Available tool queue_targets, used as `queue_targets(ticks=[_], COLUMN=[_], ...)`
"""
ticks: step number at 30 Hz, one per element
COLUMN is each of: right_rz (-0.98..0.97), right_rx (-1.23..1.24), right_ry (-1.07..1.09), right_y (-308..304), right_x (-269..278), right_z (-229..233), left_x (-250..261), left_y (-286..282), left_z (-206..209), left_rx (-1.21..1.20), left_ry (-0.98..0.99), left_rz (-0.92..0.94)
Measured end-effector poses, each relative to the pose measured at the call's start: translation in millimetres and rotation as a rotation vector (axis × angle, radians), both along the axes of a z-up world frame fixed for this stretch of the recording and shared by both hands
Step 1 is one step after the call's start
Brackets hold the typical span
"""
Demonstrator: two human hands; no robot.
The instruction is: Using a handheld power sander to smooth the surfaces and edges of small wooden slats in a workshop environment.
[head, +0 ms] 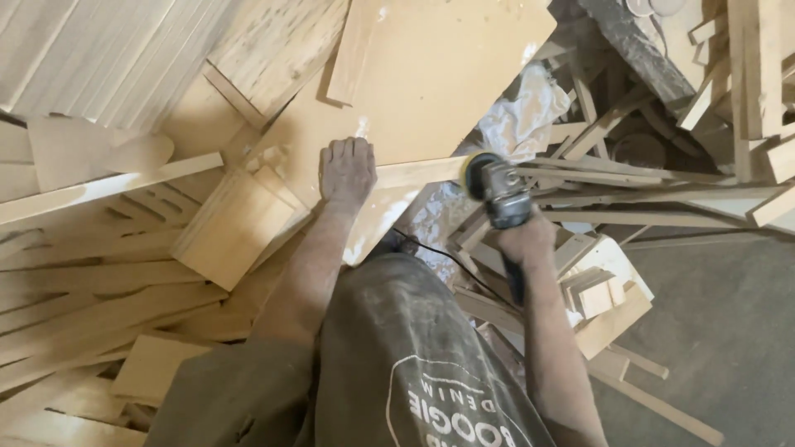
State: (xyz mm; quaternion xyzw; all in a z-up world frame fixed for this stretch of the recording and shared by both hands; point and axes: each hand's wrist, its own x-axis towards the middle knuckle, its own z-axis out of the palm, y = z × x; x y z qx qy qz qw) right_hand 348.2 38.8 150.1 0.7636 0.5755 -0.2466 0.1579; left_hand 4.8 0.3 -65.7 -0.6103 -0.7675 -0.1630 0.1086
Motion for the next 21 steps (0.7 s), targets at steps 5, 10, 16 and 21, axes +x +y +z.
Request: queue_targets(ticks=[5, 10, 16, 21], right_rz=[0.061, 0.151, -0.202, -0.899], right_rx=[-0.103, -0.035, 0.085, 0.079], right_ry=[0.058, -0.018, 0.119, 0.585], right_y=[-30.4, -21.8, -4.1, -62.1], right_x=[-86.3, -58.9, 76.3, 127.0], right_z=[39.9, 28.5, -15.8, -77.2], left_x=[-3.3, -5.7, -1.6, 7.6], left_y=[-2.3, -1.6, 1.2, -3.8], left_z=[8.3, 1.9, 11.7, 35.9], left_rx=[-0.047, -0.051, -0.115, -0.049], left_ry=[-0.013, -0.023, -0.025, -0.045], left_rz=[-0.002, -0.005, 0.023, 0.004])
